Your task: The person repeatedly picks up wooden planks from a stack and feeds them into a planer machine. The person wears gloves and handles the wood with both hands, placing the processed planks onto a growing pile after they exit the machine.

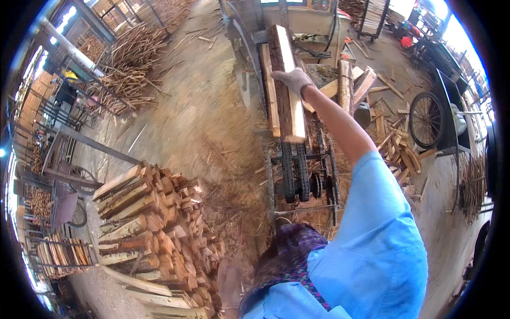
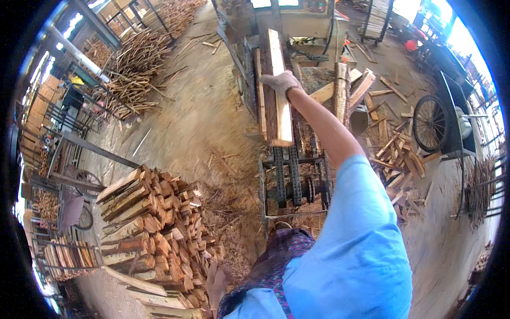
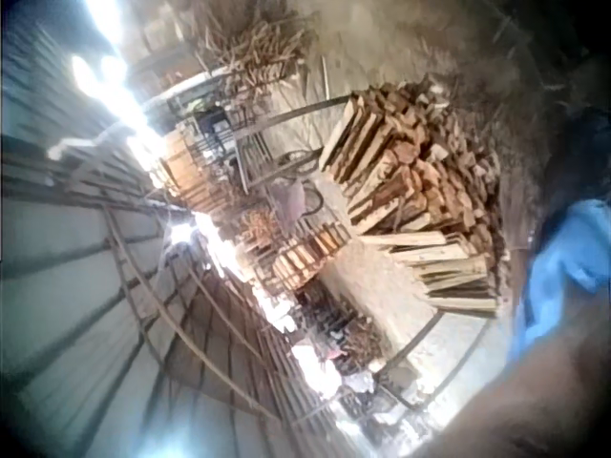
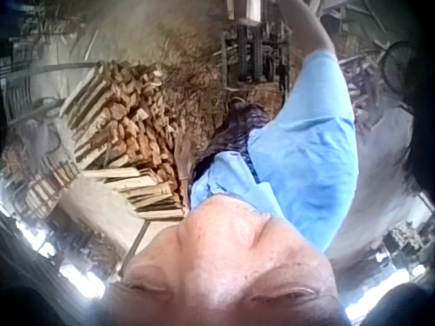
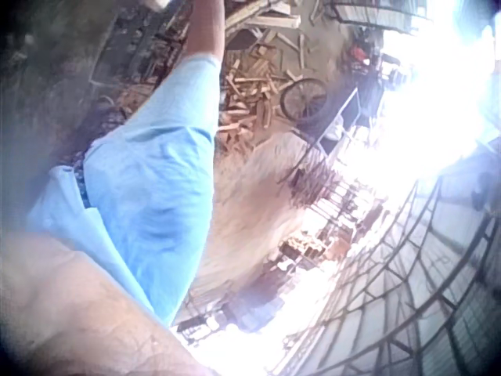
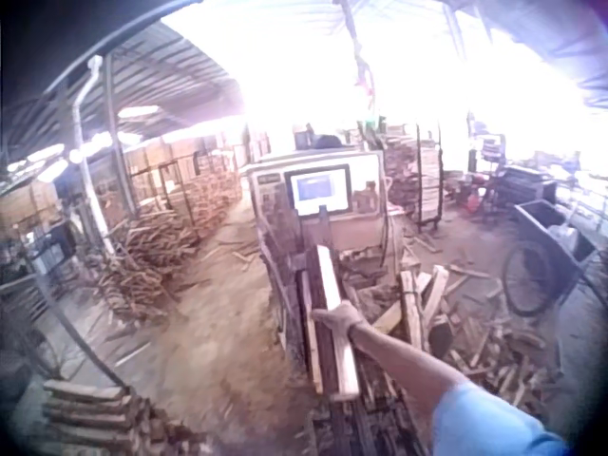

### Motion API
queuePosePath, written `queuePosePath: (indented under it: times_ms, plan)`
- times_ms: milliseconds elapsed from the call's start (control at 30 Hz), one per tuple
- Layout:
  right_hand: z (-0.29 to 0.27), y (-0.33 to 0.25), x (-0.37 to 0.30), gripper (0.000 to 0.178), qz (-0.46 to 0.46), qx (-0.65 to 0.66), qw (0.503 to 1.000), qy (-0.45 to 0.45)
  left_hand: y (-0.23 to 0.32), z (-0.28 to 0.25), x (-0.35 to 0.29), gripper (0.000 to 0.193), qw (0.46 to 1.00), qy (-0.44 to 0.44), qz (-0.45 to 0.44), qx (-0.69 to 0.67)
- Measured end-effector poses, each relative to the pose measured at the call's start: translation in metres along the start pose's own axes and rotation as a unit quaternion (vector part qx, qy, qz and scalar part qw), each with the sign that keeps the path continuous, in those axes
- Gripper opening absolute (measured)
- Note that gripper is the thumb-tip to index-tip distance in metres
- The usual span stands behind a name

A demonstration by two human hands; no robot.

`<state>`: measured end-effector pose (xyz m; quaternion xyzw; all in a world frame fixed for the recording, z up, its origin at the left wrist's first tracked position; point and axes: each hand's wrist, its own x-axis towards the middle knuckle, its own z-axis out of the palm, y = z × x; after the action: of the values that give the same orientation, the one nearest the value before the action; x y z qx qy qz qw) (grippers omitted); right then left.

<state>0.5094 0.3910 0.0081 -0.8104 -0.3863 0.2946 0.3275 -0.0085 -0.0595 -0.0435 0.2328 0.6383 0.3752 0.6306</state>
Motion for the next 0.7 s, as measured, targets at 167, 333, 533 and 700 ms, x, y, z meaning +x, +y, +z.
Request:
queuePosePath:
  times_ms: [167, 333, 533, 700]
  plan:
    - [0.063, 0.025, 0.105, 0.086, -0.121, -0.245, 0.962, -0.023, -0.051, -0.015, -0.022, 0.042, 0.985, 0.148, -0.052, -0.073]
    - [0.054, 0.020, 0.068, 0.056, -0.092, -0.146, 0.985, -0.009, -0.071, -0.006, -0.031, 0.044, 0.975, 0.194, -0.064, -0.090]
    - [0.083, 0.078, 0.094, 0.073, -0.151, -0.025, 0.987, 0.052, -0.057, -0.002, -0.018, 0.045, 0.985, 0.163, 0.000, -0.053]
    - [0.121, 0.075, 0.107, 0.076, -0.204, -0.047, 0.978, 0.010, -0.059, -0.003, -0.020, 0.046, 0.982, 0.171, 0.073, -0.030]
